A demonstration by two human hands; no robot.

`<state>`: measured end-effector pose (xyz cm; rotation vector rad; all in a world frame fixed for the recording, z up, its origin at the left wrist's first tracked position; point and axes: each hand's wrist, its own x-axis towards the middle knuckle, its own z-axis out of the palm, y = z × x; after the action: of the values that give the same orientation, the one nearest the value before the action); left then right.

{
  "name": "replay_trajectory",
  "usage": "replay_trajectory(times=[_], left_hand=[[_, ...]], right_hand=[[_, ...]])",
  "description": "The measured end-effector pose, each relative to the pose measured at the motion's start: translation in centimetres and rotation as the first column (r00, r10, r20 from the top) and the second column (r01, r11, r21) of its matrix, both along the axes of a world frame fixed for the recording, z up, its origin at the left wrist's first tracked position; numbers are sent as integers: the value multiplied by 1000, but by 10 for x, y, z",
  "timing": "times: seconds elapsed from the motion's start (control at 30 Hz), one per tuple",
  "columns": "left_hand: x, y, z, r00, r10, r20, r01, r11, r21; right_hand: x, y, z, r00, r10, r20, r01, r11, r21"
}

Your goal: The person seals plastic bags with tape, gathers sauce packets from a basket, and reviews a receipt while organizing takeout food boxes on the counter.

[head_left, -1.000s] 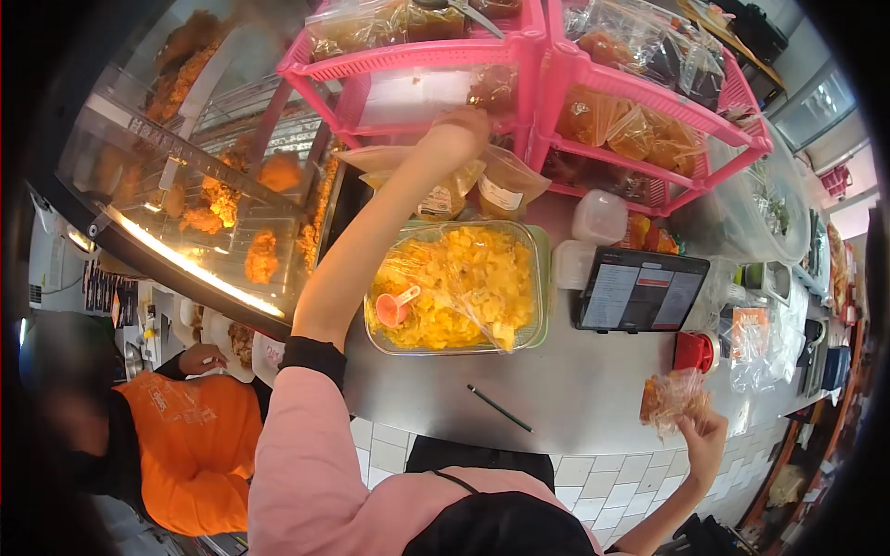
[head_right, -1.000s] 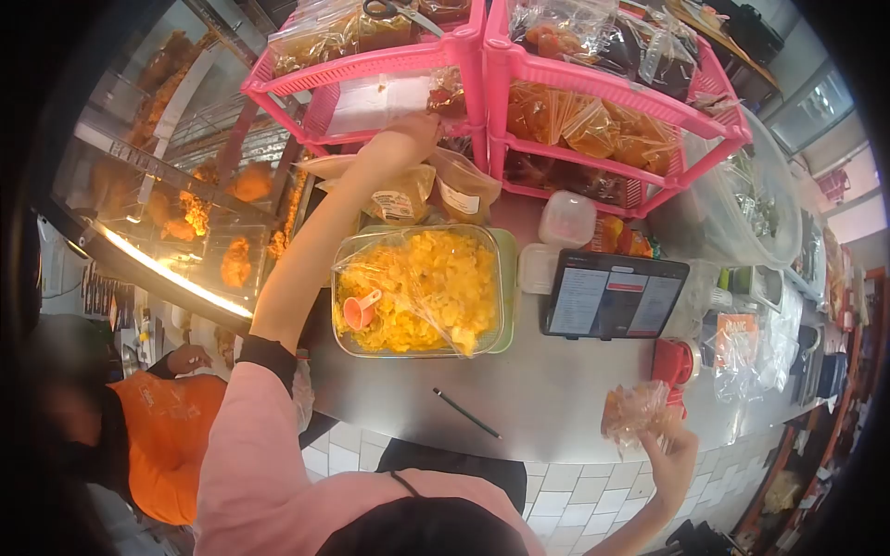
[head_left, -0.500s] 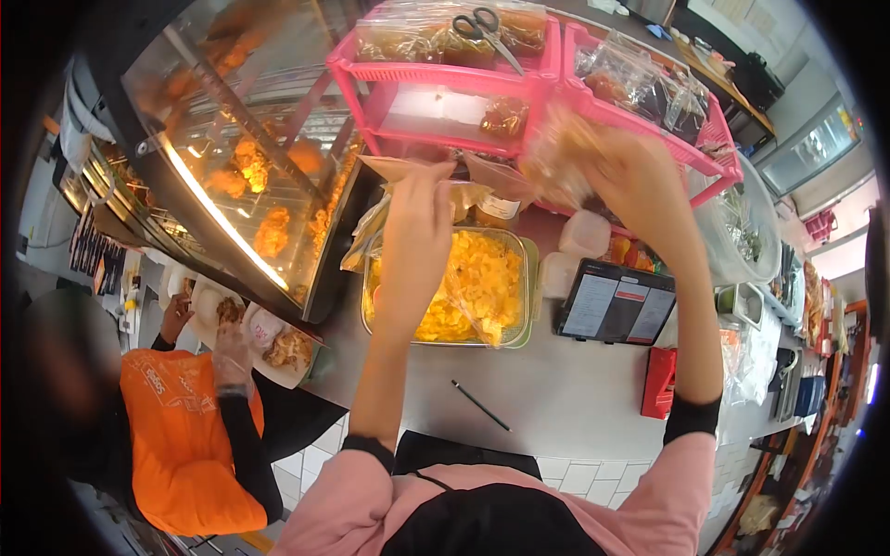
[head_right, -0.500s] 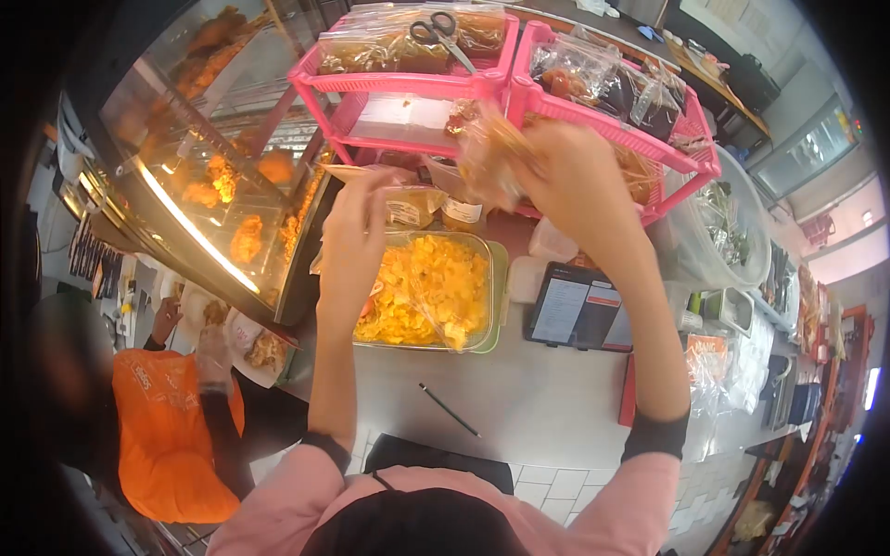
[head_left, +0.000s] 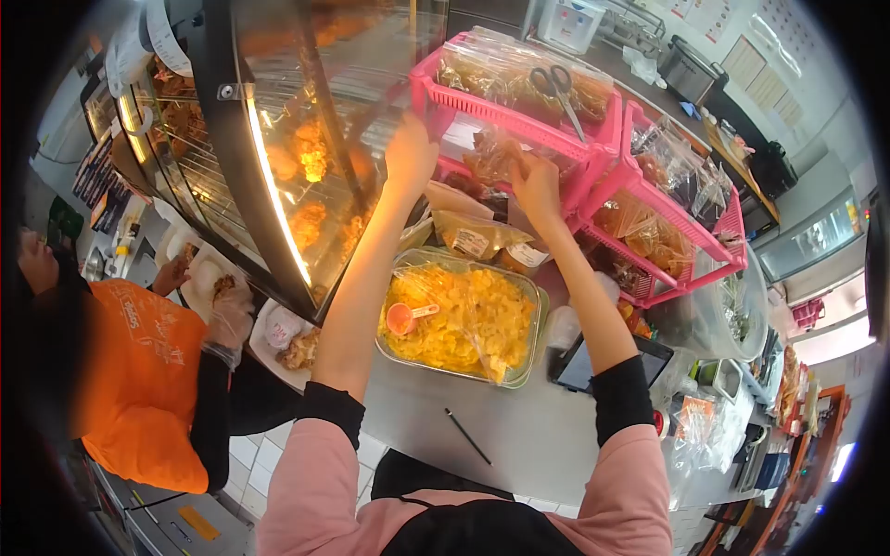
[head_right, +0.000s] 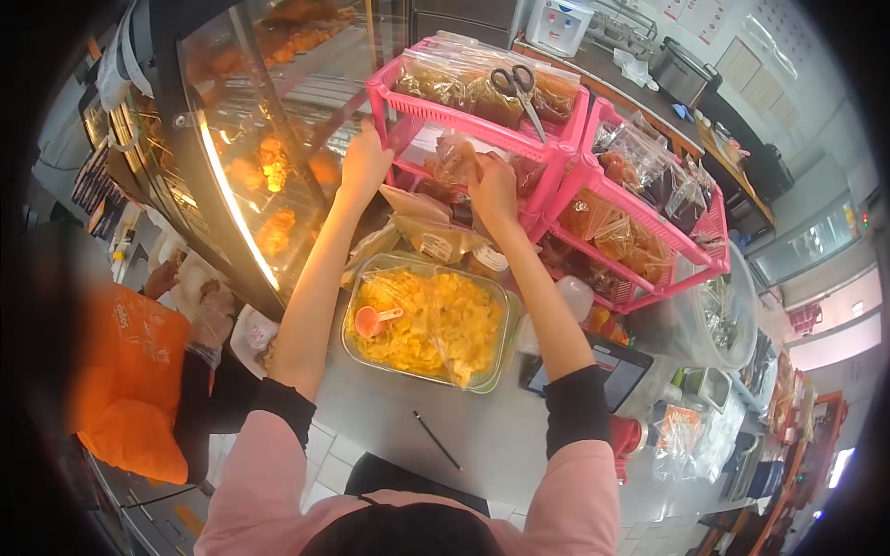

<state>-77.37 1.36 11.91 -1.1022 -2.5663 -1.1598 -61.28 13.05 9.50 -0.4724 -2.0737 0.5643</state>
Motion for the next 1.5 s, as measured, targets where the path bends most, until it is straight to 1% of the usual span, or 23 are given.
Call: replay_trajectory(times=[0.03, 0.1, 0.17, 0.23, 0.3, 0.37, 0.47, 0.57, 0.6, 0.77, 0.83, 0.9, 0.97, 1.0, 1.03, 1.13, 1.17, 1.23, 1.27, 1.33, 1.43, 1.47, 1.5], left_hand=[[0, 5, 0, 1000, 3, 15, -3, 1000, 2], [-5, 14, -1, 989, 100, -107, -107, 992, -63], [-12, 16, 1, 984, 89, -155, -103, 991, -86], [-18, 21, 1, 972, 112, -204, -132, 988, -84], [-21, 19, 3, 974, 94, -208, -113, 990, -84], [-20, 17, 3, 971, 41, -236, -62, 995, -84], [-21, 21, 0, 970, 56, -236, -77, 994, -83], [-22, 19, -2, 966, 43, -255, -64, 995, -75], [-22, 19, -2, 971, 42, -234, -62, 995, -77], [-23, 17, -2, 968, 18, -251, -35, 997, -66], [-20, 17, 1, 976, 49, -210, -57, 998, -30], [-14, 11, 4, 980, 29, -197, -42, 997, -62], [-4, 0, 6, 984, 11, -180, -30, 994, -102], [6, -7, 13, 986, -21, -167, -10, 984, -179], [13, -10, 15, 987, -52, -153, 11, 967, -254], [24, -1, 12, 979, -150, -137, 119, 970, -214], [25, 6, 7, 979, -153, -138, 121, 969, -214], [20, 28, -9, 932, -323, -163, 294, 939, -178], [18, 42, -14, 932, -323, -163, 293, 939, -181], [9, 73, -24, 934, -356, 1, 334, 876, -348], [-4, 105, -52, 910, -413, -38, 384, 874, -300], [-12, 117, -59, 878, -459, 132, 478, 839, -260], [-12, 121, -58, 877, -462, 130, 480, 839, -257]], right_hand=[[-2, 10, -10, 1000, 3, 15, -3, 1000, 2], [-7, 33, -26, 973, -121, 199, 147, 982, -122], [-13, 38, -27, 962, -166, 216, 196, 973, -123], [-25, 58, -36, 965, -211, 155, 214, 977, -3], [-35, 67, -34, 933, -279, 228, 278, 960, 38], [-37, 66, -18, 780, -458, 427, 410, 889, 204], [-34, 98, -36, 785, -488, 381, 391, 868, 306], [-31, 95, -23, 743, -494, 451, 329, 857, 397], [-33, 95, -18, 691, -473, 548, 344, 881, 326], [-34, 81, -3, 635, -417, 650, 430, 890, 151], [-30, 81, -6, 588, -504, 632, 278, 860, 428], [-30, 87, -5, 583, -471, 662, 311, 882, 353], [-29, 91, -11, 653, -318, 687, 353, 931, 94], [-21, 85, -9, 662, -305, 684, 251, 951, 180], [-15, 79, -7, 660, -304, 687, 257, 951, 174], [-6, 64, -5, 716, -316, 623, 314, 942, 117], [-3, 60, -6, 731, -369, 574, 325, 928, 181], [-2, 54, -7, 747, -416, 519, 336, 910, 245], [-1, 50, -8, 831, -358, 425, 312, 934, 176], [-1, 39, -8, 900, -300, 316, 280, 954, 109], [6, 28, -5, 897, -344, 276, 327, 939, 110], [8, 28, -6, 913, -313, 263, 291, 949, 120], [9, 27, -5, 927, -280, 249, 254, 958, 132]])
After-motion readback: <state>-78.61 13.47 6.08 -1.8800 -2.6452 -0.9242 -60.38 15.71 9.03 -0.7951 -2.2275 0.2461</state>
